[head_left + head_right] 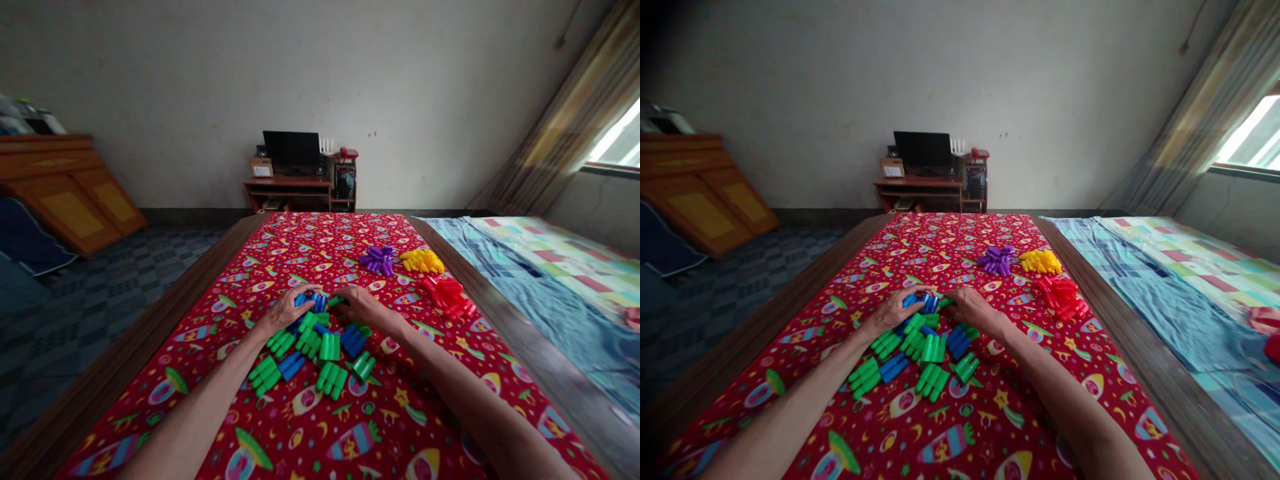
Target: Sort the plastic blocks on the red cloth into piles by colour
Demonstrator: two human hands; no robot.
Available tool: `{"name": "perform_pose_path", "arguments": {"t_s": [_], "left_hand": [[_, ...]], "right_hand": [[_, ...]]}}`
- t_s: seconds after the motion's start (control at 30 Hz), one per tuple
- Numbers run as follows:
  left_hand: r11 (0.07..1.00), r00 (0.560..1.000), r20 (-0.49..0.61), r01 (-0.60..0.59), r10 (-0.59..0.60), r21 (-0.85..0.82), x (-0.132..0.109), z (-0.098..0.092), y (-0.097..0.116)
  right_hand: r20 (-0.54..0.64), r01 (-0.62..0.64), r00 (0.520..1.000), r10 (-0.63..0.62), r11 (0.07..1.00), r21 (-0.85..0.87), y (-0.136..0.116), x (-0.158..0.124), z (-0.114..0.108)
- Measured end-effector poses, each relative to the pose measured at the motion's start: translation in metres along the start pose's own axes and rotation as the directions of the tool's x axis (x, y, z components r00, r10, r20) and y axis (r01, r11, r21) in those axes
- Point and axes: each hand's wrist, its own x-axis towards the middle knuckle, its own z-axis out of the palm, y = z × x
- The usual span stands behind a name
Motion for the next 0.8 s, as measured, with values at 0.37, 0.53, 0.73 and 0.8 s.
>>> {"name": "perform_pose_path", "arguments": {"t_s": [0.37, 0.53, 0.73, 0.8], "left_hand": [[0.989, 0.991, -0.113, 0.062, -0.077, -0.136, 0.0, -0.002, -0.007], [0.976, 0.985, -0.12, 0.103, -0.127, -0.191, 0.001, -0.003, -0.01], [0.97, 0.981, -0.153, 0.084, -0.121, -0.229, 0.005, -0.002, 0.001], [0.972, 0.984, -0.152, 0.06, -0.097, -0.229, 0.006, 0.0, 0.011]], "right_hand": [[-0.186, -0.287, 0.951, 0.246, 0.925, -0.248, 0.033, -0.024, -0.043], [-0.114, -0.335, 0.942, 0.315, 0.891, -0.308, 0.058, -0.041, -0.058], [-0.265, -0.146, 0.958, 0.109, 0.982, -0.123, 0.024, -0.026, -0.041], [-0.257, -0.008, 0.966, 0.014, 1.0, 0.025, 0.003, -0.019, -0.028]]}}
